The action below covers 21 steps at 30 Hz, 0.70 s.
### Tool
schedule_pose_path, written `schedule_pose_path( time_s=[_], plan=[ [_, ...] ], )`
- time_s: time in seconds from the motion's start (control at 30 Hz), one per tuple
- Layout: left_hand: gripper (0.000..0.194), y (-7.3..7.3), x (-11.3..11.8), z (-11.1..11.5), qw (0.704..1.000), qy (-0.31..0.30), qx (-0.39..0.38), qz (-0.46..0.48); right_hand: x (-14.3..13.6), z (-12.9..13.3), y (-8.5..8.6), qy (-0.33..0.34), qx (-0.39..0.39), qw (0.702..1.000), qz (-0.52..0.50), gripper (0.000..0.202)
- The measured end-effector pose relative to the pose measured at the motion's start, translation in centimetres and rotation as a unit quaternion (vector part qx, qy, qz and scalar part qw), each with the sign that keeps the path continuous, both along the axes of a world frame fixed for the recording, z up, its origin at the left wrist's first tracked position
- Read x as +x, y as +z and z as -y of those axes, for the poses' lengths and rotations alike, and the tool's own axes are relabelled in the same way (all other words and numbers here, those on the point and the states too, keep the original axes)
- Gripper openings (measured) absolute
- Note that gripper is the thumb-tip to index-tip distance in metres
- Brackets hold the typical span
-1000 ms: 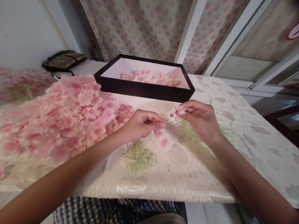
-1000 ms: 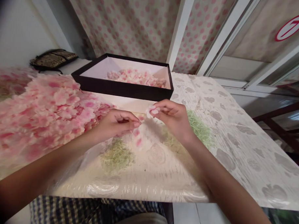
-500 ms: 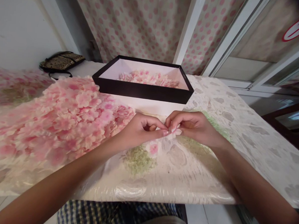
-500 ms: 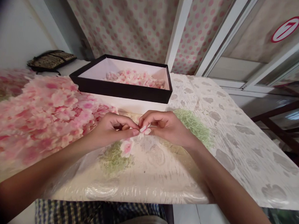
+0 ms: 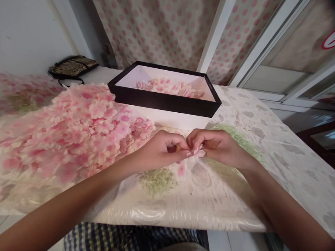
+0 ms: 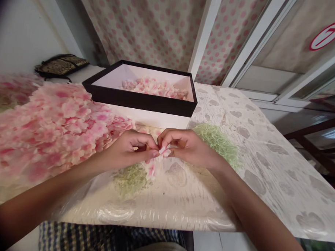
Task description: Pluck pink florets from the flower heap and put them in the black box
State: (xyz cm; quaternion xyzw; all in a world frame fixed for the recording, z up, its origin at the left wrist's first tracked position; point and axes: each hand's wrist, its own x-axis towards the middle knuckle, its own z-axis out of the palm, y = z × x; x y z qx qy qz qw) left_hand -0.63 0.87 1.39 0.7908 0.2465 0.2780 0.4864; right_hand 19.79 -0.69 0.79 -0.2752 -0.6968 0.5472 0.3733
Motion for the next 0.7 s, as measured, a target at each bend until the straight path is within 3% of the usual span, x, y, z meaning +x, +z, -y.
schedule_pose_path(
  time_s=[0.27, 0.33, 0.43, 0.47, 0.53, 0.6, 0.7],
  plan=[
    [0.017, 0.1, -0.1, 0.1, 0.999, -0.02, 0.02, -0.016, 0.0, 0.2, 0.0, 0.011, -0.02, 1.0, 0.003, 0.008],
    [0.02, 0.3, -0.4, -0.3, 0.998, 0.043, 0.04, 0.011, 0.6, 0.4, 0.6, 0.042, -0.059, 0.997, 0.034, 0.008],
    [0.038, 0.5, -0.9, -1.4, 0.962, 0.221, 0.087, 0.133, 1.4, 0.3, 1.7, 0.13, -0.132, 0.98, 0.076, 0.008],
    [0.043, 0.5, -1.1, -1.9, 0.941, 0.268, 0.092, 0.184, 1.5, 0.2, 2.0, 0.113, -0.125, 0.985, 0.043, 0.007],
    [0.046, 0.3, -1.3, -2.8, 0.901, 0.319, 0.092, 0.28, 1.5, -0.3, 2.5, -0.022, -0.058, 0.993, -0.096, 0.007],
    [0.04, 0.2, -1.3, -3.5, 0.877, 0.324, 0.084, 0.346, 1.3, -0.7, 2.9, -0.138, -0.001, 0.971, -0.195, 0.028],
    [0.019, -0.1, -1.1, -3.6, 0.876, 0.313, 0.07, 0.361, 1.0, -1.1, 2.9, -0.134, -0.003, 0.973, -0.189, 0.072]
  ],
)
